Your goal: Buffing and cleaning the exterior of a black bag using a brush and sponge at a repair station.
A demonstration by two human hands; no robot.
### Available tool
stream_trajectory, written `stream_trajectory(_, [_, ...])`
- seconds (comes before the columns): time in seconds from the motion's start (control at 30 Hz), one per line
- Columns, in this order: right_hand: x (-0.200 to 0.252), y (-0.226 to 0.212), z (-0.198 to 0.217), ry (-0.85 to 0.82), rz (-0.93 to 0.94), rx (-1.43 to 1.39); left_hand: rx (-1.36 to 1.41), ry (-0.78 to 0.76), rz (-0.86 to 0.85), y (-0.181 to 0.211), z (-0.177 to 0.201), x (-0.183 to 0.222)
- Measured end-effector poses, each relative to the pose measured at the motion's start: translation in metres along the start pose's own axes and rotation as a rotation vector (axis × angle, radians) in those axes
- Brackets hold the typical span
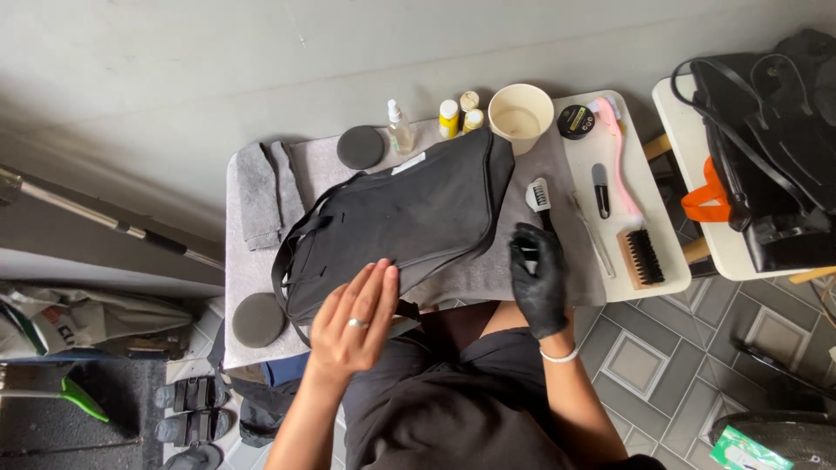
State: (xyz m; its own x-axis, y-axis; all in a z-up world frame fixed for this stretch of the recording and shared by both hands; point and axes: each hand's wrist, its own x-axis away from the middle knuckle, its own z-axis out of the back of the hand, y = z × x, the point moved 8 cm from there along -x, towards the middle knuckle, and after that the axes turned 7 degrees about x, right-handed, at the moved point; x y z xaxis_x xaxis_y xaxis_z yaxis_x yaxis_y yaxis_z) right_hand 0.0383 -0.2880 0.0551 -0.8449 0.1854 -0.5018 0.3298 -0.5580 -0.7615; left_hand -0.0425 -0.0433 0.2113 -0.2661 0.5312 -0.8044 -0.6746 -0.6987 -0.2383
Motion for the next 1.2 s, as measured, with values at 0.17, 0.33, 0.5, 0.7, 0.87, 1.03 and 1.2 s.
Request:
stream_trajectory(0.17, [0.003,0.030,-0.081,-0.279,-0.207,-0.356,0.005,0.028,0.124,-0.019,0.045,0.006])
stream_trajectory(0.33, [-0.010,-0.022,-0.098,-0.380,-0.038,-0.321,0.129,0.260,0.335,-0.037,0.097,0.003])
stream_trajectory(0.5, [0.018,0.064,-0.115,-0.355,-0.251,-0.756,-0.012,0.505,0.921,-0.074,0.105,0.075])
stream_trajectory(0.7, [-0.035,-0.004,0.003,-0.205,-0.121,-0.401,0.760,0.718,1.051,-0.088,0.054,0.122])
stream_trajectory(0.87, [-0.081,-0.055,0.056,-0.316,-0.249,-0.201,1.162,0.790,1.271,-0.089,0.002,0.211])
stream_trajectory(1.03, [-0.097,-0.079,0.056,-0.469,-0.767,-0.258,1.580,0.661,1.498,-0.084,-0.027,0.228])
stream_trajectory(1.2, [-0.120,-0.078,0.024,-0.681,-0.155,-0.224,0.847,0.102,1.600,-0.099,-0.013,0.212])
